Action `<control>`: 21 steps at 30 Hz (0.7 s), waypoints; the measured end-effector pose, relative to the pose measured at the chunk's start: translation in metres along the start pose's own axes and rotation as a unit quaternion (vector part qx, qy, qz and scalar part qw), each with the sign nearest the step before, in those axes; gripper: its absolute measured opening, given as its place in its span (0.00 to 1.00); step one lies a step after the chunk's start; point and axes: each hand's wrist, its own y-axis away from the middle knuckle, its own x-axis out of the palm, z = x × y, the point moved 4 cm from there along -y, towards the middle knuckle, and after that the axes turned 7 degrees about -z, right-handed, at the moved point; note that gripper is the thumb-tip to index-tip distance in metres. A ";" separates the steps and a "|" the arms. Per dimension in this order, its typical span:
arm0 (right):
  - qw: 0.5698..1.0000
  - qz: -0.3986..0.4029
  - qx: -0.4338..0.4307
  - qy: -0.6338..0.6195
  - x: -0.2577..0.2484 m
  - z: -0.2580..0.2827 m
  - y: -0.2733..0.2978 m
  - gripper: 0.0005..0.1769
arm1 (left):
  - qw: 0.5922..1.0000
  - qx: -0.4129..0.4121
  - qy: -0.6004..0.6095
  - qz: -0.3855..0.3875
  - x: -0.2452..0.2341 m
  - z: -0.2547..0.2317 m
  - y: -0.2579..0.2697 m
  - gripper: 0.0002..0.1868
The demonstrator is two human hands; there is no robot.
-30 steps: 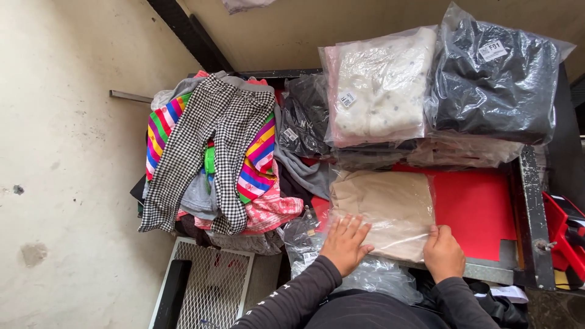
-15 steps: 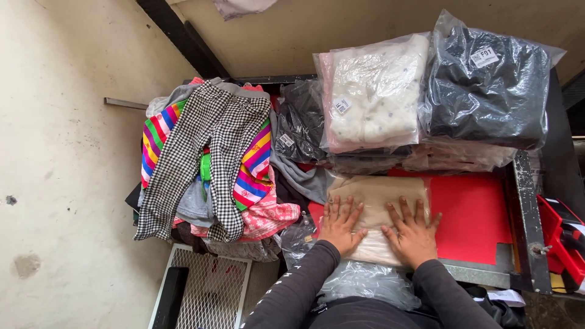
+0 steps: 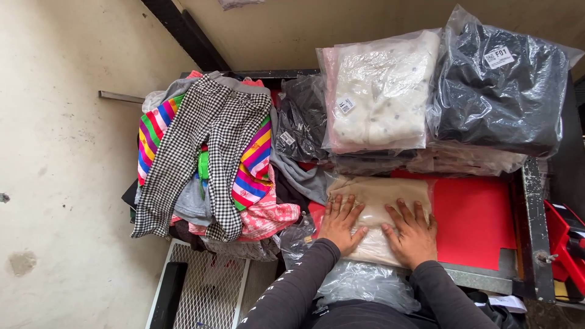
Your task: Folding a sweatshirt and a pair of pants and placing them into plastic shipping bags for order fulfillment.
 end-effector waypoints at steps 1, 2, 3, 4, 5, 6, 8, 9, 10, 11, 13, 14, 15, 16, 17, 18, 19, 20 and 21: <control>1.000 0.004 0.004 0.003 0.002 0.000 0.000 0.34 | 1.000 0.002 -0.007 -0.003 0.002 0.000 0.000 0.37; 1.000 0.008 0.007 0.005 0.004 -0.001 0.000 0.33 | 1.000 0.004 -0.013 -0.007 0.003 0.000 0.000 0.36; 1.000 0.008 0.009 0.006 0.005 -0.001 -0.001 0.33 | 1.000 0.005 -0.012 -0.007 0.005 0.001 0.001 0.36; 1.000 0.016 0.010 0.009 0.007 -0.002 -0.001 0.34 | 1.000 0.003 -0.014 -0.002 0.008 0.002 0.002 0.36; 1.000 0.024 0.011 0.012 0.008 -0.002 -0.001 0.34 | 1.000 0.002 -0.016 0.002 0.011 0.002 0.003 0.35; 1.000 0.023 0.012 0.013 0.005 -0.001 -0.002 0.34 | 1.000 0.003 -0.015 0.001 0.013 0.003 0.004 0.35; 0.999 0.029 0.014 0.007 0.001 0.001 -0.003 0.34 | 1.000 0.009 -0.026 0.006 0.019 0.005 0.005 0.36; 0.999 0.029 0.014 0.007 0.000 0.001 -0.002 0.34 | 1.000 0.009 -0.026 0.006 0.019 0.004 0.005 0.36; 0.999 0.030 0.012 0.010 0.000 0.001 -0.002 0.34 | 1.000 0.009 -0.027 0.006 0.018 0.003 0.005 0.35; 0.999 0.030 0.010 0.012 -0.001 0.001 -0.003 0.34 | 1.000 0.008 -0.028 0.005 0.018 0.003 0.004 0.35; 0.999 0.027 -0.001 -0.020 -0.013 0.005 -0.005 0.35 | 0.998 0.002 -0.007 0.058 0.006 0.000 -0.002 0.36; 0.998 0.026 -0.011 -0.052 -0.019 0.008 -0.006 0.36 | 0.994 -0.004 0.015 0.113 0.002 -0.002 -0.003 0.37; 0.998 0.025 -0.011 -0.052 -0.019 0.008 -0.006 0.36 | 0.994 -0.004 0.015 0.112 0.003 -0.002 -0.003 0.37; 0.999 0.020 -0.013 -0.044 -0.019 0.008 -0.006 0.36 | 0.993 -0.008 0.015 0.117 0.004 -0.001 -0.004 0.37; 0.999 0.014 -0.014 -0.037 -0.019 0.008 -0.006 0.36 | 0.992 -0.012 0.016 0.122 0.005 -0.001 -0.003 0.37; 0.999 0.013 -0.014 -0.037 -0.017 0.007 -0.005 0.36 | 0.992 -0.011 0.016 0.122 0.000 -0.003 -0.004 0.37; 0.999 0.019 -0.012 -0.037 -0.015 0.006 -0.005 0.36 | 0.990 -0.019 0.022 0.136 -0.004 -0.005 -0.006 0.38; 0.999 0.026 -0.009 -0.038 -0.014 0.005 -0.004 0.37 | 0.988 -0.027 0.028 0.151 -0.009 -0.007 -0.008 0.38; 0.999 0.019 -0.009 -0.038 -0.009 0.002 -0.002 0.37 | 0.989 -0.023 0.025 0.147 -0.010 -0.008 -0.007 0.38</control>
